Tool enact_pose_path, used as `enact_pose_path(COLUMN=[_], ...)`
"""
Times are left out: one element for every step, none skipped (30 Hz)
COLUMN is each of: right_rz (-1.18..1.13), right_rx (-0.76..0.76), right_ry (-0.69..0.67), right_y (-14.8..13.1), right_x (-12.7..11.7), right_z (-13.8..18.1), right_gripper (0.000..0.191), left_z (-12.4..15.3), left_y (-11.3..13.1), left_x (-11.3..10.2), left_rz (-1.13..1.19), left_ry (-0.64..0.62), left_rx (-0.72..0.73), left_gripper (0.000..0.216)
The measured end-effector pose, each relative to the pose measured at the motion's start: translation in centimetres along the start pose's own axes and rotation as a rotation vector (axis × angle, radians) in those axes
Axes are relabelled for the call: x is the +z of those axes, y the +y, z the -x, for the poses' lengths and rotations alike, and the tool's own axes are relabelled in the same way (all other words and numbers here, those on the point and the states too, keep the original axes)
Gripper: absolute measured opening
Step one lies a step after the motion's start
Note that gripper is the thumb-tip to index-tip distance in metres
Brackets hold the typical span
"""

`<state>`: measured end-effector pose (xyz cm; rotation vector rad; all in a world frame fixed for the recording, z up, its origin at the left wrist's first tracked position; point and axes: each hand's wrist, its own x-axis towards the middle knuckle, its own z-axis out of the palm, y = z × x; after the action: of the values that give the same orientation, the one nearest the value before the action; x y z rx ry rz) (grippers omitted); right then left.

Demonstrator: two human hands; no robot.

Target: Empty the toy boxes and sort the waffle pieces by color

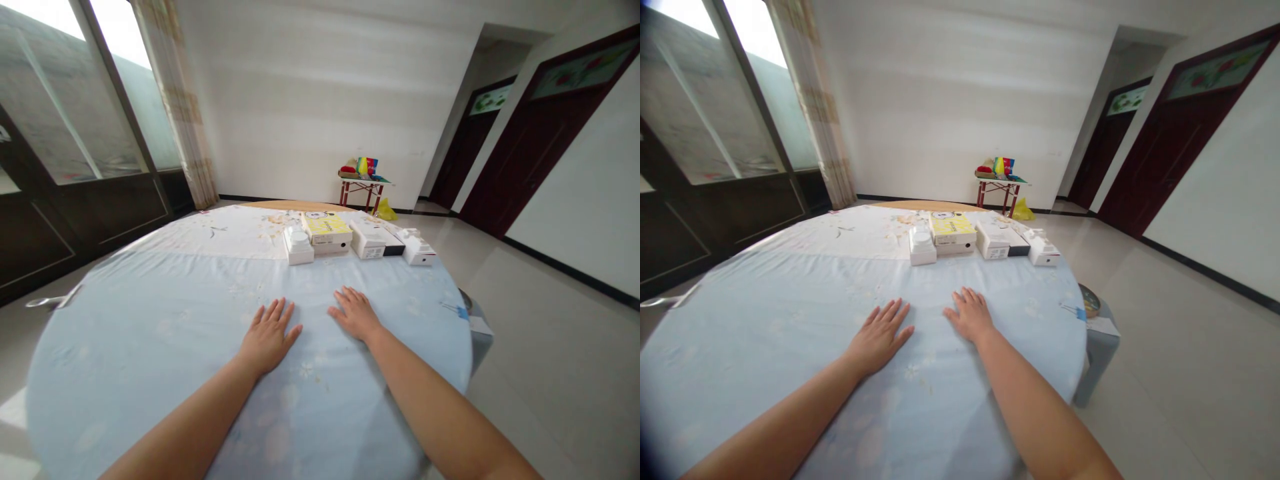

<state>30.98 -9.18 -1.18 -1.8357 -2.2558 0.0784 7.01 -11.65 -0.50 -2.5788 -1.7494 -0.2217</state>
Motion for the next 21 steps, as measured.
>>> enact_pose_path(right_rz=[-0.001, -0.002, -0.002, -0.003, -0.005, -0.010, -0.018, -0.032, -0.053, -0.080, -0.114, -0.152, -0.195, -0.240, -0.285, -0.328, -0.370, -0.406, -0.434, -0.456, -0.474], right_rx=[0.003, 0.006, 0.008, 0.007, 0.004, -0.002, -0.005, -0.006, -0.004, -0.002, -0.001, -0.007, -0.019, -0.037, -0.057, -0.076, -0.088, -0.093, -0.093, -0.095, -0.101], right_ry=[0.023, 0.044, 0.062, 0.074, 0.079, 0.080, 0.081, 0.086, 0.098, 0.118, 0.148, 0.184, 0.224, 0.262, 0.292, 0.310, 0.313, 0.301, 0.280, 0.251, 0.219], right_y=[0.1, 0.2, 0.3, 0.4, 0.5, 0.7, 0.8, 0.9, 1.0, 1.1, 1.1, 1.2, 1.1, 1.1, 1.0, 0.9, 0.7, 0.5, 0.3, -0.1, -0.4], right_x=[0.0, 0.0, -0.1, -0.1, -0.1, -0.2, -0.2, -0.2, -0.2, -0.2, -0.2, -0.2, -0.2, -0.2, -0.4, -0.5, -0.7, -1.0, -1.2, -1.5, -1.8], right_z=[0.0, -0.1, -0.1, 0.0, 0.0, 0.0, 0.1, 0.1, 0.1, 0.1, 0.1, 0.0, 0.0, 0.0, -0.1, -0.1, -0.1, 0.0, 0.1, 0.3, 0.5], right_gripper=[0.060, 0.058, 0.056, 0.054, 0.052, 0.051, 0.049, 0.047, 0.045, 0.043, 0.040, 0.037, 0.034, 0.032, 0.031, 0.030, 0.029, 0.029, 0.028, 0.027, 0.027], left_z=[0.0, 0.1, 0.1, 0.1, 0.2, 0.2, 0.2, 0.2, 0.2, 0.3, 0.3, 0.3, 0.4, 0.4, 0.5, 0.5, 0.6, 0.6, 0.7, 0.8, 1.0], left_y=[0.0, 0.0, -0.1, -0.1, -0.1, -0.2, -0.2, -0.3, -0.4, -0.5, -0.6, -0.7, -0.8, -0.8, -0.9, -0.9, -0.8, -0.7, -0.5, -0.2, 0.1], left_x=[-0.1, -0.1, -0.2, -0.3, -0.4, -0.6, -0.7, -0.8, -0.9, -1.0, -1.0, -1.1, -1.1, -1.2, -1.3, -1.4, -1.7, -2.0, -2.3, -2.6, -2.9], left_rz=[0.009, 0.019, 0.029, 0.037, 0.045, 0.052, 0.060, 0.068, 0.077, 0.085, 0.093, 0.099, 0.106, 0.114, 0.125, 0.137, 0.153, 0.173, 0.198, 0.230, 0.267], left_ry=[0.004, 0.008, 0.011, 0.012, 0.009, 0.002, -0.008, -0.019, -0.028, -0.035, -0.038, -0.039, -0.039, -0.038, -0.034, -0.027, -0.013, 0.009, 0.037, 0.064, 0.086], left_rx=[-0.002, -0.003, -0.001, 0.001, 0.004, 0.008, 0.011, 0.014, 0.018, 0.024, 0.029, 0.033, 0.035, 0.035, 0.034, 0.034, 0.034, 0.039, 0.050, 0.068, 0.090], left_gripper=[0.067, 0.066, 0.065, 0.064, 0.063, 0.063, 0.063, 0.063, 0.063, 0.062, 0.062, 0.061, 0.061, 0.060, 0.058, 0.056, 0.053, 0.050, 0.046, 0.043, 0.040])
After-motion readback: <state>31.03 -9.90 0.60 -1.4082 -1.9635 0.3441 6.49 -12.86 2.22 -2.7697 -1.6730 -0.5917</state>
